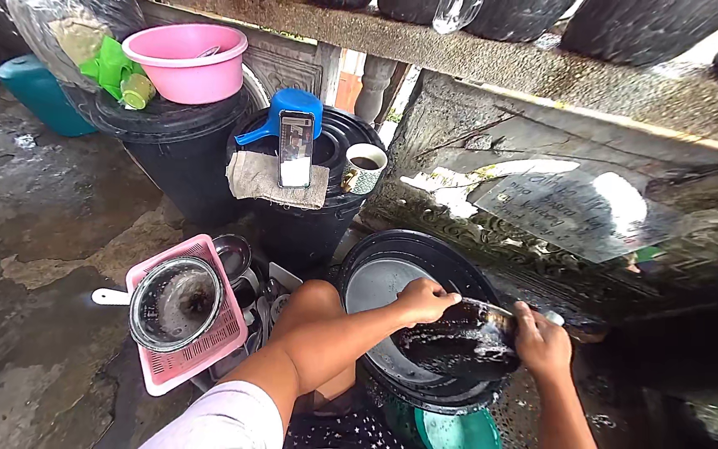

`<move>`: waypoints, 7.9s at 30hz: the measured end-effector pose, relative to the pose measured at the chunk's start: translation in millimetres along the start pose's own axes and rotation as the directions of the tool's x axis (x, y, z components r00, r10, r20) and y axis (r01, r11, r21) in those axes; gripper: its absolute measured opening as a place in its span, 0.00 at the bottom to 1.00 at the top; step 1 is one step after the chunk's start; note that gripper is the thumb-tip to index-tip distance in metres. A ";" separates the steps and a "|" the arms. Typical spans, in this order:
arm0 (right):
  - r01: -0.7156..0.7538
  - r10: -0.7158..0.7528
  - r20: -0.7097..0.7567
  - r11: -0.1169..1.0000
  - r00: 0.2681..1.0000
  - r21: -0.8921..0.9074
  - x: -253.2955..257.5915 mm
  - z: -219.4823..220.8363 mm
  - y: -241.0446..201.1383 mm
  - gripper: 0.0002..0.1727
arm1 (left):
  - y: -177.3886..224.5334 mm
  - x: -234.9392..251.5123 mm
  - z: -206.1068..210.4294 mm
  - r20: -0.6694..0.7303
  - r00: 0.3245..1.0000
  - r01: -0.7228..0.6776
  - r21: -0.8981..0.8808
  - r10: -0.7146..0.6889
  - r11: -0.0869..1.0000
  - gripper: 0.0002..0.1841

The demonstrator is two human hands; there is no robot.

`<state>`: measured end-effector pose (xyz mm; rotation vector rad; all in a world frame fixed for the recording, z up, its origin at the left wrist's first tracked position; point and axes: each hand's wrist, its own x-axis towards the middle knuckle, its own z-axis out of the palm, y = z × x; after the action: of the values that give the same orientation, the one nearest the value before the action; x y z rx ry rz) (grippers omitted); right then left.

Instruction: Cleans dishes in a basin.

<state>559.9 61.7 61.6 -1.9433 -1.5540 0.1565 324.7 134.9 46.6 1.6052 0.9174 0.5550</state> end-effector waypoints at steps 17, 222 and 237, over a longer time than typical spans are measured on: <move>-0.126 0.376 -0.489 0.874 0.787 0.469 -13.6 61.7 -10.6 0.29 | 14.6 -15.1 26.2 -0.125 0.991 0.072 0.154 -0.053 0.985 0.24; -0.004 -0.055 0.169 0.943 0.984 0.332 -50.0 103.1 -49.4 0.19 | 2.7 3.9 20.2 -0.304 0.949 -0.106 -0.055 0.084 0.993 0.22; 0.167 -0.265 0.212 0.905 0.941 0.392 -77.1 111.5 -55.3 0.16 | -3.5 17.5 -4.2 -0.416 0.870 -0.347 -0.132 0.265 0.929 0.22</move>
<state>439.2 41.6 -18.8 -1.4870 -1.7514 0.5875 330.7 151.6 42.1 1.4850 0.8615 1.1940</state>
